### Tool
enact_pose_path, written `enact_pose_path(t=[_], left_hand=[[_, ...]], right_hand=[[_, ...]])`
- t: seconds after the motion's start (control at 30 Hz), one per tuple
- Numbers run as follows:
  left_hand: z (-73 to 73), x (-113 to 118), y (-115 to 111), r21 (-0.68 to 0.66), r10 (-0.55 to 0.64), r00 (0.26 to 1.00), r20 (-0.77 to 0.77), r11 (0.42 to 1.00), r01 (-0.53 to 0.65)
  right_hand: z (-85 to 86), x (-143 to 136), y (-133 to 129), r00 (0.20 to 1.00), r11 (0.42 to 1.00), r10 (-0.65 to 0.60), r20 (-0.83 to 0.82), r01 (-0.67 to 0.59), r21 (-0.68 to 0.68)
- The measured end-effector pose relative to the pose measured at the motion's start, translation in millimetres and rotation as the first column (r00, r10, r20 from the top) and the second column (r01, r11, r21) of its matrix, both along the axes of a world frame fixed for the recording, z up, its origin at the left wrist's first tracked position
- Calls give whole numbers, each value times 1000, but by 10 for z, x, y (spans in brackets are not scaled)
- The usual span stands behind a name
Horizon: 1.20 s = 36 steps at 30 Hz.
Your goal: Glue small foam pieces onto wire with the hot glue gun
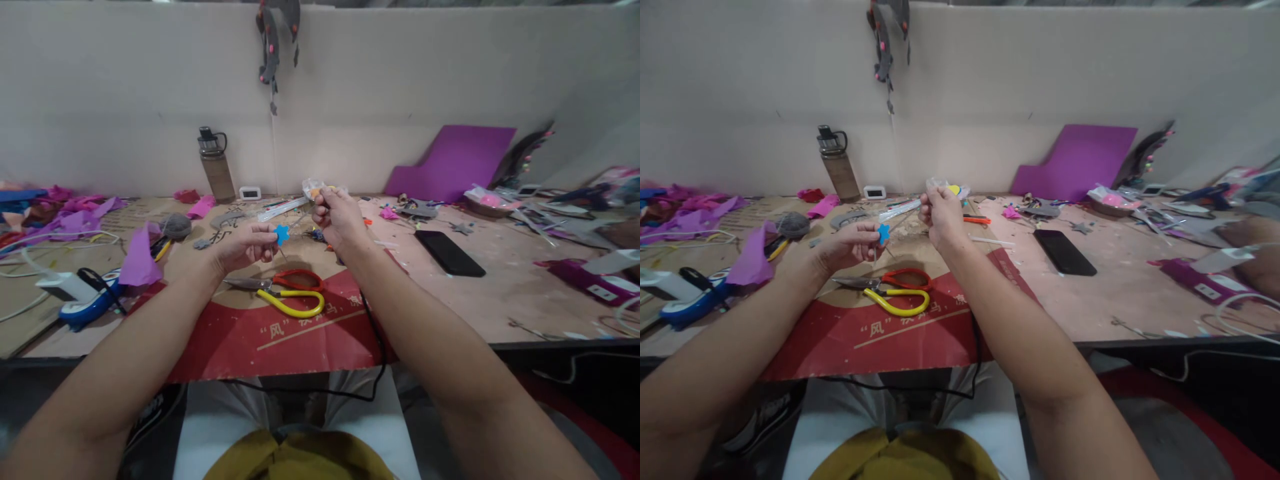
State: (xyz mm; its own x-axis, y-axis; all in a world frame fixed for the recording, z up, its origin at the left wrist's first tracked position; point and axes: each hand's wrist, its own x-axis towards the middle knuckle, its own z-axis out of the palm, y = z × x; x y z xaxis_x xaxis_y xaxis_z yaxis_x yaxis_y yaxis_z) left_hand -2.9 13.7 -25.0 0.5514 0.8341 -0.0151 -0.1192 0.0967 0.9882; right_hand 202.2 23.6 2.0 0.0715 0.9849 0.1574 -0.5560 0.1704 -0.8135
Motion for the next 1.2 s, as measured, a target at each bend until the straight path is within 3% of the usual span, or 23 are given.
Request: enact_pose_path(t=[0.3, 0.63, 0.83, 1.03, 1.2], left_hand=[[-48, -33, 47, -17, 40, 999, -28, 999, -41], [-38, -81, 60, -1, 107, 994, -21, 994, -107], [-25, -71, 64, 1, 162, 985, -67, 987, -162], [-16, -48, 88, -47, 295, 953, -73, 953, -299], [-18, -28, 63, 13, 308, 943, -128, 951, -309]], right_hand=[[12, 121, 81, 977, 976, -194, -87, 201, 79], [102, 456, 236, 904, 882, -394, -163, 422, 210], [136, 470, 198, 906, 885, -391, -161, 418, 203], [117, 441, 186, 914, 883, -388, -120, 406, 237], [86, 422, 182, 922, 891, -377, -93, 388, 236]])
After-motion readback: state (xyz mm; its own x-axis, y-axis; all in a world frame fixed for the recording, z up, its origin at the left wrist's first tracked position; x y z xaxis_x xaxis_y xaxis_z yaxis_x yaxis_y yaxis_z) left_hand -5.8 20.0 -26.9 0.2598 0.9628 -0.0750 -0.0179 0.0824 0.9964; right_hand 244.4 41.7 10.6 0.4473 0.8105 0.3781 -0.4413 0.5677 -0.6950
